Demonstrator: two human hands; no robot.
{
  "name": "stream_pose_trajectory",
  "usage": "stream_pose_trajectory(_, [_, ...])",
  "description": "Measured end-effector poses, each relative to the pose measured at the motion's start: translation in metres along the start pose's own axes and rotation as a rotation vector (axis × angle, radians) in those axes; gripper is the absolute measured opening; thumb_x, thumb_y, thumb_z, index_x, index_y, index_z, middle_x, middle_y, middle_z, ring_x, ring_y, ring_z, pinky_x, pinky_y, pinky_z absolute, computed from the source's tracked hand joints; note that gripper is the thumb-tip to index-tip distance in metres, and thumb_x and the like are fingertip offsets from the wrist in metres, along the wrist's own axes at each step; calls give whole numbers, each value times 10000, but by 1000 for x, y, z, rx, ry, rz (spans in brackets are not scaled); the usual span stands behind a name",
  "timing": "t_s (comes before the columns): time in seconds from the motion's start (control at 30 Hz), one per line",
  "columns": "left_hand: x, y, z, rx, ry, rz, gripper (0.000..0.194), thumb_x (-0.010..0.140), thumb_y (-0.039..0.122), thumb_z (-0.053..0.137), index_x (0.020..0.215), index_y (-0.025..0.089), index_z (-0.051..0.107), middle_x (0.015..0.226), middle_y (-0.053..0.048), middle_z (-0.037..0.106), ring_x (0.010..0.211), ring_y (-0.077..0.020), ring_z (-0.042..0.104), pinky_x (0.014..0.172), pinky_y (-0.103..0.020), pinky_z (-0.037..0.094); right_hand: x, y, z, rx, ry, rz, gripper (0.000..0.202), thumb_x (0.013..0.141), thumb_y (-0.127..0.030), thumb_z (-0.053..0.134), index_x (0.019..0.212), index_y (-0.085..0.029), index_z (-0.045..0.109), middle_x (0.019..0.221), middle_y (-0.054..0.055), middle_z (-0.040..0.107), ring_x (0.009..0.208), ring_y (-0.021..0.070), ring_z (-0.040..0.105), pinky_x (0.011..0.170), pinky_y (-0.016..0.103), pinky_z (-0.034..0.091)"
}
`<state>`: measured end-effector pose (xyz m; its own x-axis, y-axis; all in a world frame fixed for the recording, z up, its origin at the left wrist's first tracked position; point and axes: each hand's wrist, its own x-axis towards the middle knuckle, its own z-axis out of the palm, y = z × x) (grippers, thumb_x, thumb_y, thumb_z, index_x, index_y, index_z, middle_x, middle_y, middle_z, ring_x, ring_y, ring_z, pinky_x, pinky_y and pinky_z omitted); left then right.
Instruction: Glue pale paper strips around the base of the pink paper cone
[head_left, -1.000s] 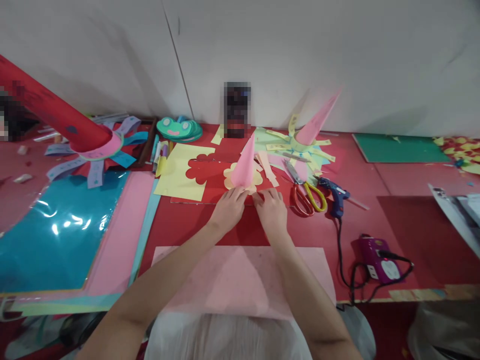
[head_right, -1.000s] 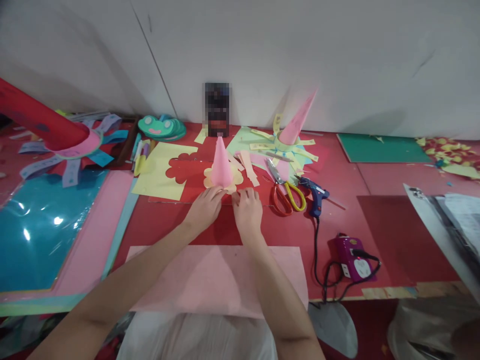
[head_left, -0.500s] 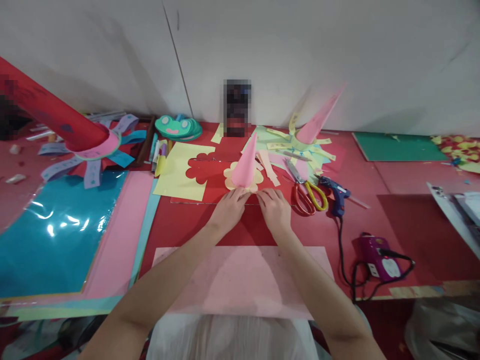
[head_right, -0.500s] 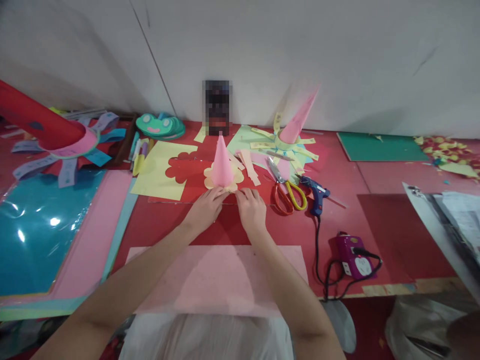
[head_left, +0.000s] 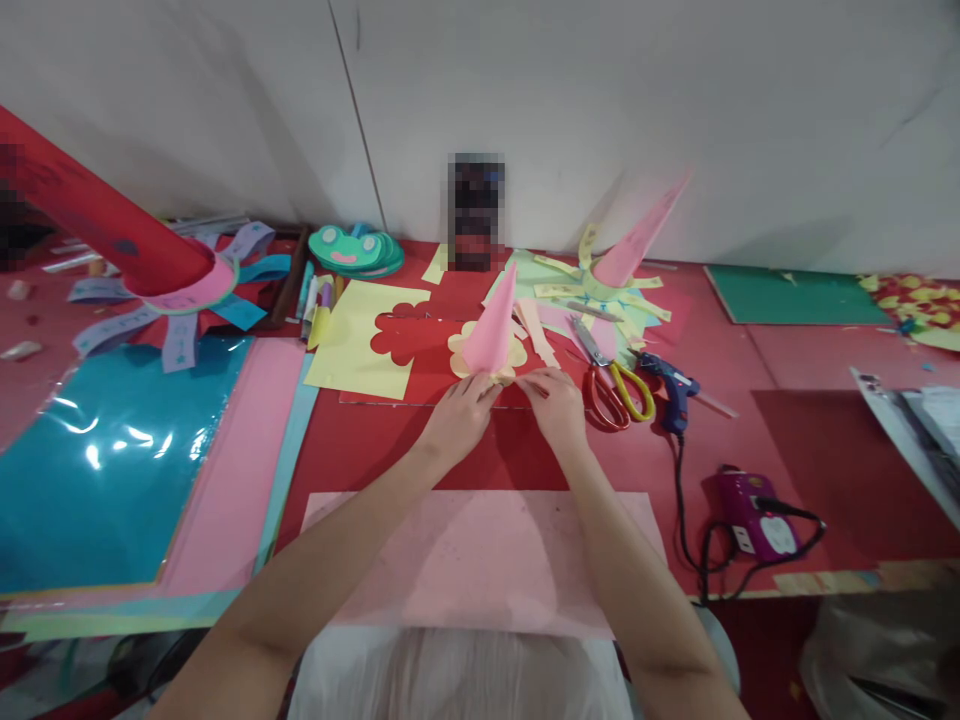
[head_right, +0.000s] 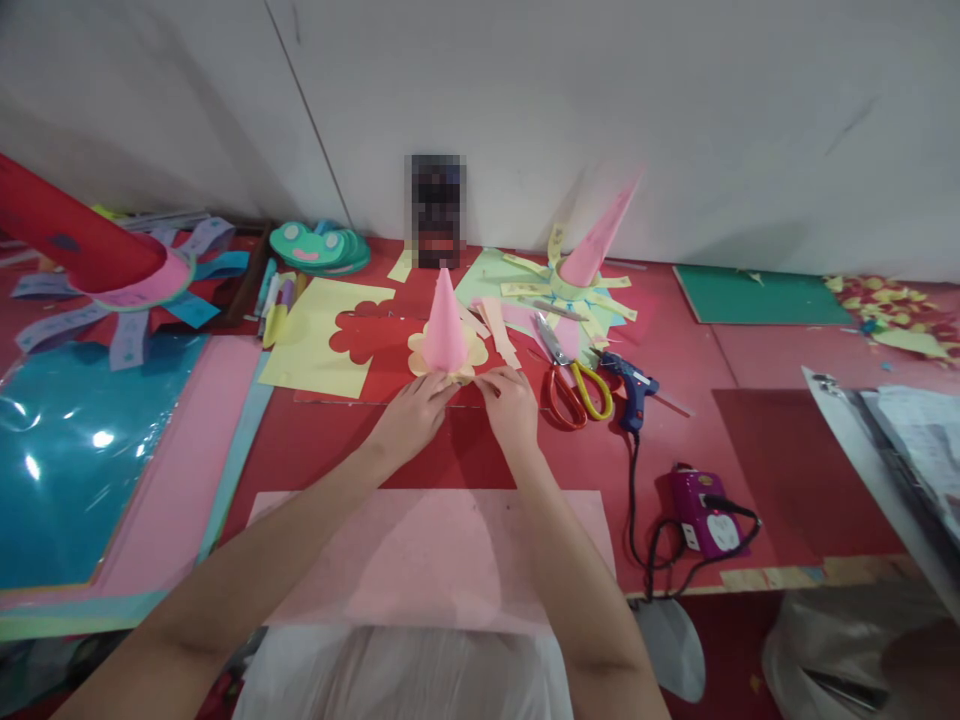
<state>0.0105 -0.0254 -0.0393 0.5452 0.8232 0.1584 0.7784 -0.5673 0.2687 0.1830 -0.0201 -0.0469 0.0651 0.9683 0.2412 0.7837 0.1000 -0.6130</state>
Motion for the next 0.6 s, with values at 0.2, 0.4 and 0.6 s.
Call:
stream_pose_trajectory(0.2, [0,-1,2,17,26,7,385,885,47,361,1223,144,518,1152,-111,559,1048,-219,574,855,-362,509,5,4,-2,169,-28,97,228,853,-349,545,821,-210,723,873,53,700,821,178,628,778,306,493])
stream_pose_trajectory(0.4, [0,-2,3,3,50,19,361,886,62,362,1194,147,531,1144,-112,559,1049,-218,570,850,-363,510,5,6,-1,249,-6,140,207,829,-329,567,797,-191,718,842,50,702,776,169,639,757,291,502])
stream_pose_trajectory(0.6, [0,-1,2,-2,39,23,366,882,51,353,1189,133,535,1142,-120,558,1056,-223,567,856,-374,513,6,7,-1,323,-14,185,246,825,-391,564,812,-203,721,858,51,706,779,170,650,769,301,515])
